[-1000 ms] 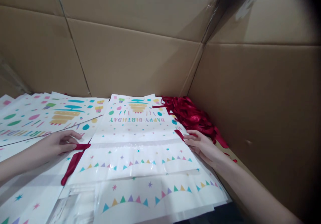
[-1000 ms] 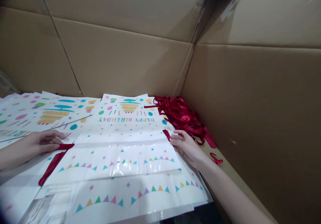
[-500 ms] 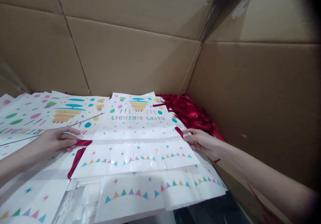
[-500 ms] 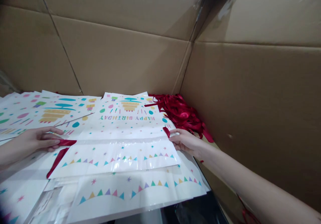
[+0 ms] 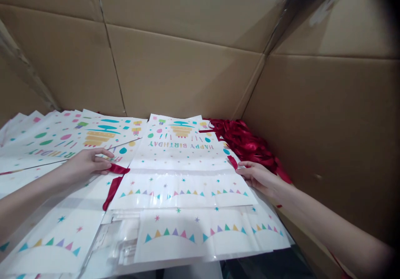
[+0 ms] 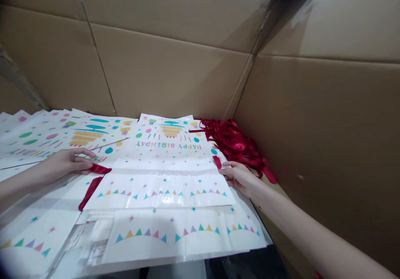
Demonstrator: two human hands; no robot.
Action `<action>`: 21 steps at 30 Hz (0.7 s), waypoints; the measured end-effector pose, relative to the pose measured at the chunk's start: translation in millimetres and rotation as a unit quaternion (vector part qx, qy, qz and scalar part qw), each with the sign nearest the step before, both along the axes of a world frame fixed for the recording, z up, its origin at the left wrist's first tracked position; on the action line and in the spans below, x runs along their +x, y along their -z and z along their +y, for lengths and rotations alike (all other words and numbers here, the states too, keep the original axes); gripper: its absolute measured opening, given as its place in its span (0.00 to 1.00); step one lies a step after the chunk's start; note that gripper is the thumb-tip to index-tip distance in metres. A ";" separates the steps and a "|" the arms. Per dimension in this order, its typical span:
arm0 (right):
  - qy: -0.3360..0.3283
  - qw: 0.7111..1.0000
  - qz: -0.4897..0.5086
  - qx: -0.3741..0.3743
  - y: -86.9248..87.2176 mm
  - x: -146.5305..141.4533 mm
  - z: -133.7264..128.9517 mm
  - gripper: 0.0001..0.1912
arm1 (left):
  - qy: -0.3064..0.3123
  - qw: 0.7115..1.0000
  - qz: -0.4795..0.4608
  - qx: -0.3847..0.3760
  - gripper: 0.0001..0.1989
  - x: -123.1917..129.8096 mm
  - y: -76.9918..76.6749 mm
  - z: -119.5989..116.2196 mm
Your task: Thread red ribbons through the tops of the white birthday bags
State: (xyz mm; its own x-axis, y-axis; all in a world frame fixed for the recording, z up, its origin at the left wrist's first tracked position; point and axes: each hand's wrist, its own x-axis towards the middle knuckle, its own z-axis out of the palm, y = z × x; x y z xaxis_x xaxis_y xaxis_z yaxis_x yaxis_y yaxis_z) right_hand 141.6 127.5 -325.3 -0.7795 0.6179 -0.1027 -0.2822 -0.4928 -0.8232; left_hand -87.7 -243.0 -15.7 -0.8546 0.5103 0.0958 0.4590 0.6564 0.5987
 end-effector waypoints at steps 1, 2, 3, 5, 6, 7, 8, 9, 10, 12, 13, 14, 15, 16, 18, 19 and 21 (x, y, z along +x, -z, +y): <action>0.001 1.000 0.004 0.001 1.3 -0.3 -0.5 0.15 | 0.003 1.000 -0.002 0.001 0.33 -3.2 0.6 -1.4; 0.001 1.000 0.008 0.002 2.1 0.0 -1.1 0.14 | 0.005 1.000 -0.004 0.002 0.33 -7.1 1.2 -3.5; 0.002 1.000 0.011 0.002 2.3 0.8 -1.8 0.14 | 0.007 1.000 -0.006 0.001 0.34 -11.4 1.6 -5.8; -0.002 1.000 0.012 0.003 0.2 4.4 -3.9 0.13 | 0.009 1.000 -0.011 -0.005 0.34 -19.4 2.0 -10.1; -0.012 1.000 0.009 0.007 -1.9 7.1 -5.4 0.13 | 0.010 1.000 -0.011 -0.009 0.34 -22.4 2.0 -11.7; -0.025 1.000 0.002 0.012 -4.6 10.3 -7.2 0.14 | 0.011 1.000 -0.009 -0.014 0.34 -24.4 2.0 -12.8; -0.037 0.999 -0.009 0.019 -7.4 13.7 -9.2 0.16 | 0.012 1.000 -0.004 -0.022 0.34 -25.5 1.9 -13.4; -0.047 0.998 -0.022 0.027 -10.0 17.0 -11.5 0.18 | 0.012 0.999 0.003 -0.030 0.34 -25.9 2.0 -13.7; -0.054 0.997 -0.034 0.036 -12.2 19.8 -13.8 0.20 | 0.013 0.999 0.010 -0.037 0.34 -25.8 2.1 -13.9; -0.053 0.996 -0.043 0.050 -13.6 23.2 -18.0 0.22 | 0.013 0.999 0.025 -0.046 0.34 -25.6 2.5 -14.7; -0.048 0.996 -0.043 0.054 -12.6 23.7 -19.5 0.23 | 0.011 0.998 0.035 -0.047 0.34 -25.8 2.8 -15.5; -0.042 0.997 -0.045 0.056 -10.5 23.4 -20.6 0.24 | 0.010 0.998 0.046 -0.048 0.32 -26.4 3.0 -16.6; -0.033 0.997 -0.048 0.057 -7.6 22.5 -21.2 0.24 | 0.010 0.997 0.057 -0.052 0.31 -27.1 3.0 -17.8; -0.024 0.997 -0.052 0.057 -4.1 21.2 -21.3 0.24 | 0.013 0.996 0.067 -0.059 0.29 -27.7 2.8 -18.7; -0.011 0.997 -0.054 0.056 2.6 18.7 -21.3 0.24 | 0.020 0.992 0.086 -0.093 0.27 -27.6 1.8 -18.8; -0.009 0.997 -0.050 0.058 4.9 17.8 -21.4 0.22 | 0.026 0.988 0.098 -0.118 0.28 -26.4 1.4 -17.4; -0.006 0.997 -0.037 0.065 6.1 17.0 -22.6 0.19 | 0.046 0.975 0.130 -0.175 0.28 -21.8 1.8 -10.8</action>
